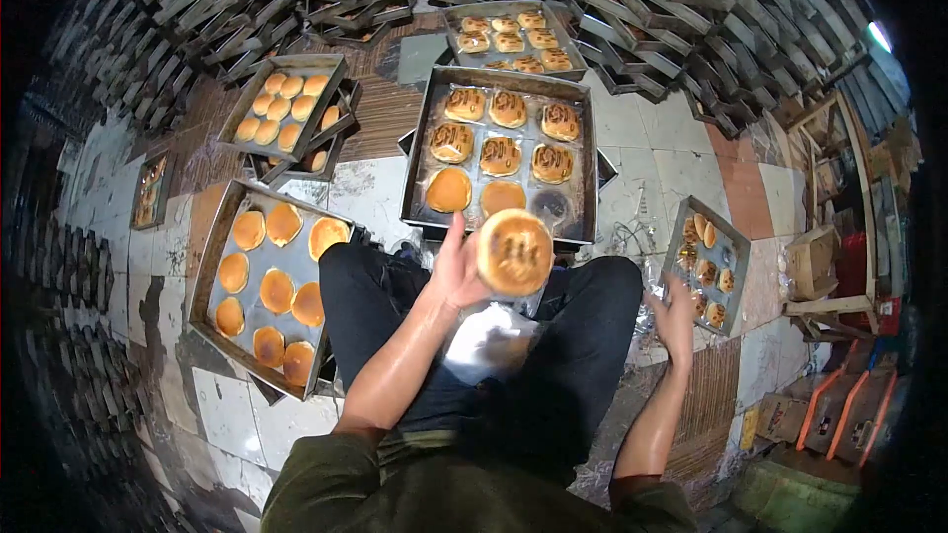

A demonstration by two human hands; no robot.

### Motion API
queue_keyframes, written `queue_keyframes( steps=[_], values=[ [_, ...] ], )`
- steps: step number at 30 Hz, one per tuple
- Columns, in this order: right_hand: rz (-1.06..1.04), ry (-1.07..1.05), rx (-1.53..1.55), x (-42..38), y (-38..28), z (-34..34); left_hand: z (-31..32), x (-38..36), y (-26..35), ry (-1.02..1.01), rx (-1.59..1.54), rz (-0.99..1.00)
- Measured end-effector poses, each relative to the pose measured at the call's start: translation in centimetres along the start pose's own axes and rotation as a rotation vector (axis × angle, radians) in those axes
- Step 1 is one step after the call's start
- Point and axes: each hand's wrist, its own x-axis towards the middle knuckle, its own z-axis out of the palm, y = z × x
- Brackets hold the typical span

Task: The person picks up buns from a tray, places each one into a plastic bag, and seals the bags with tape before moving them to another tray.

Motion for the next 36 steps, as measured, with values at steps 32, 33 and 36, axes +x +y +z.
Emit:
queue_keyframes(
  steps=[32, 33, 36],
  values=[
    [-0.195, -0.194, 0.881, -0.7, -22.3, 7.1, 6.8, -7.5, -0.4, 0.447, 0.907, 0.900],
    [-0.158, -0.378, 1.031, -0.6, -22.0, 6.4, 6.9, -7.6, 0.4, 0.456, 0.795, 0.798],
    [-0.169, -0.789, 1.578, 0.0, -21.2, 4.6, 6.1, -7.3, 3.5, 0.492, 0.844, 0.389]
  ],
)
